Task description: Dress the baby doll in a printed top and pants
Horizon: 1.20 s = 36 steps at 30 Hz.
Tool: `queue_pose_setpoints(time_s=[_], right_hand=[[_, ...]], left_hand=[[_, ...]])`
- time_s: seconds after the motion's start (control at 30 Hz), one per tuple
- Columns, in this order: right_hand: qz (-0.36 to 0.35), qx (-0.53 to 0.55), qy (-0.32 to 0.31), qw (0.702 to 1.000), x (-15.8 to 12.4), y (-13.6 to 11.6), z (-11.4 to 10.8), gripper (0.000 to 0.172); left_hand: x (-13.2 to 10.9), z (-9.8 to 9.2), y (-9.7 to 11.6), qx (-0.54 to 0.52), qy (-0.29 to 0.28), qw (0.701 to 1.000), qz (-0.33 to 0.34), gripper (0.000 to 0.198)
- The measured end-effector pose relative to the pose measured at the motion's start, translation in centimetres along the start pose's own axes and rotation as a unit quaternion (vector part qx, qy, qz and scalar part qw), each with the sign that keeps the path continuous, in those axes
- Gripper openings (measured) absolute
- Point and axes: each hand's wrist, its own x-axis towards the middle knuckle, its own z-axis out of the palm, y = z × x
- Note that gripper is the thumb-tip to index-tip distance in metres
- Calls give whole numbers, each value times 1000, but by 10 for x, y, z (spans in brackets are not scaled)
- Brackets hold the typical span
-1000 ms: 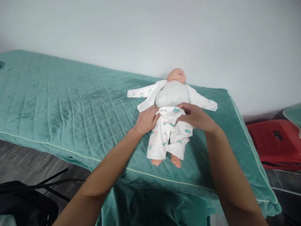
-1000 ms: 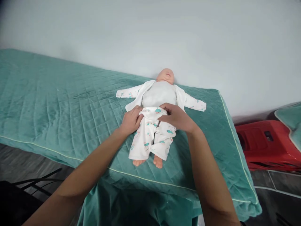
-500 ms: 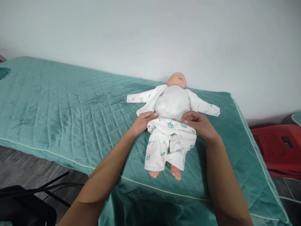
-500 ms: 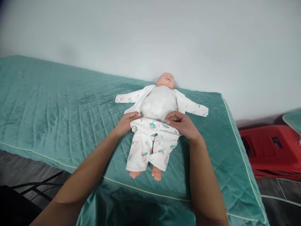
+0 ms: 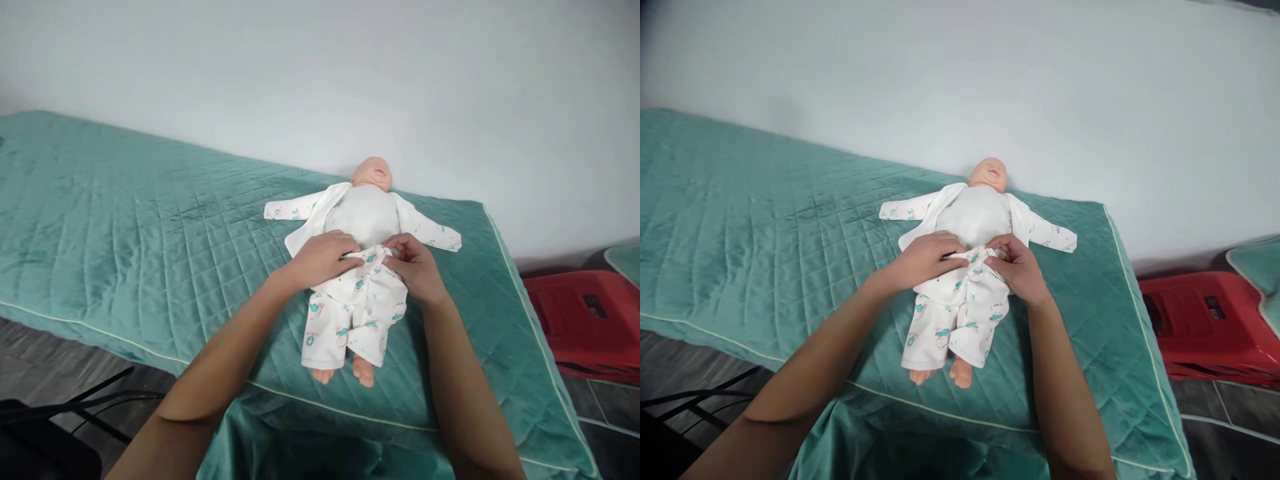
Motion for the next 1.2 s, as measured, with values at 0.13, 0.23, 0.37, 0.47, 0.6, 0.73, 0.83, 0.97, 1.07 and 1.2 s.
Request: queue_pose_setpoints(time_s=[0.13, 0.23, 0.37, 0.47, 0.6, 0.73, 0.83, 0.97, 1.07, 1.2], right_hand=[[33, -6, -11, 999, -1, -5, -4, 28], [66, -22, -43, 997, -2, -12, -12, 30], [80, -64, -50, 993, -5, -18, -21, 26], [68, -75, 6, 995, -4, -17, -23, 27], [27, -38, 124, 991, 1, -11, -19, 29], [55, 16, 151, 987, 5, -5, -17, 31], [81, 1, 113, 990, 4, -3, -22, 31], [126, -56, 31, 990, 0, -8, -32, 32], [163, -104, 1, 981, -2, -13, -35, 36], [179, -157, 14, 971, -2, -14, -33, 34]], left_hand=[[16, 2, -22, -82, 114, 989, -48, 31], [12, 15, -43, -150, 196, 965, -87, 34], [1, 27, -48, -230, 243, 931, -145, 35], [0, 25, -43, -308, 264, 898, -173, 36], [3, 22, -43, -385, 271, 858, -206, 37], [5, 22, -47, -438, 263, 828, -231, 35], [3, 22, -50, -461, 252, 823, -216, 33], [-2, 14, -57, -431, 176, 865, -188, 32], [-8, 4, -62, -393, 80, 898, -181, 31], [-13, -9, -66, -398, -3, 901, -173, 32]])
